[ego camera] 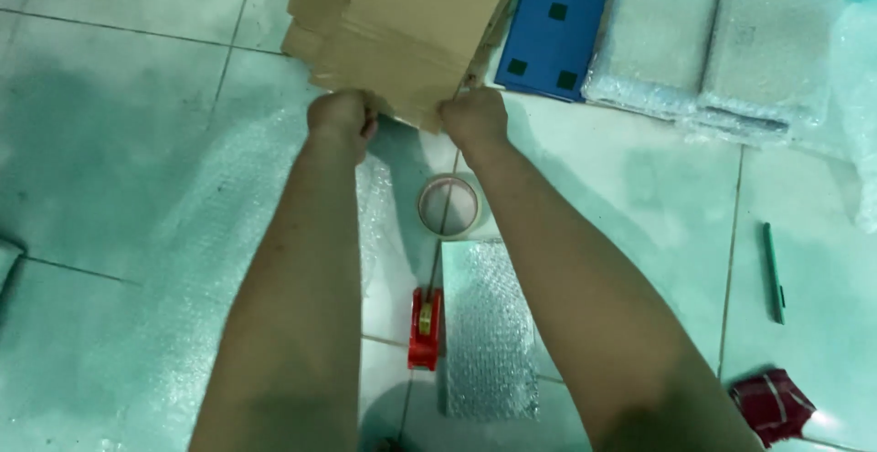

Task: Wrapping a small mirror in bubble wrap and securing it with adhesive tape using a dispenser.

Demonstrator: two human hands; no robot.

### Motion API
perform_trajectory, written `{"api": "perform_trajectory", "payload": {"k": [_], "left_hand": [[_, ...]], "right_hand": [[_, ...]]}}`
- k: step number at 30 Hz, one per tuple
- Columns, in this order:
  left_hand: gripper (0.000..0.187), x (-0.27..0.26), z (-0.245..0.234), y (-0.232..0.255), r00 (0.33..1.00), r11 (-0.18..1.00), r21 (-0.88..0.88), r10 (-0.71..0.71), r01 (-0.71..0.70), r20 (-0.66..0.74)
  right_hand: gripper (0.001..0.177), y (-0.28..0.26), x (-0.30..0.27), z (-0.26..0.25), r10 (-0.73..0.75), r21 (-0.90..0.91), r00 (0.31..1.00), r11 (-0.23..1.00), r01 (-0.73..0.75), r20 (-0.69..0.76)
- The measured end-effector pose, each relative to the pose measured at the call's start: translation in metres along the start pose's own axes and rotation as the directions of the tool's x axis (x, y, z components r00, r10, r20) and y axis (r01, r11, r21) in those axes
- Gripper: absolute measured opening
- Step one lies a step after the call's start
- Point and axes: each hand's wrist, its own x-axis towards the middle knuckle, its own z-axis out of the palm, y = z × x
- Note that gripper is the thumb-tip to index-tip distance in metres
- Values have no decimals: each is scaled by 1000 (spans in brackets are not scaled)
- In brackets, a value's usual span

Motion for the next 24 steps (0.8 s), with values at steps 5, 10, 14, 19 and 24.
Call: {"api": "perform_trajectory", "payload": {"k": [5,10,14,19,24], "left_hand": [[17,-99,-14,26,989,969,-247,16,21,147],[34,-227,-35,32,973,949,-312,33,41,227],[38,-286,-52,15,954,951,-300,22,72,297],[35,-250,-60,-41,974,911,-403,10,85,227],[33,-292,-83,-27,974,908,-418,90,4,206]], "right_hand": [[20,-53,-81,-57,76,139,996,987,-81,39],[26,-82,-187,-155,104,283,978,947,-153,182],[47,-84,-265,-212,165,299,931,916,-267,326],[65,-23,-271,-209,206,296,892,893,-339,401],[63,69,-176,-163,221,285,943,914,-289,247]]}}
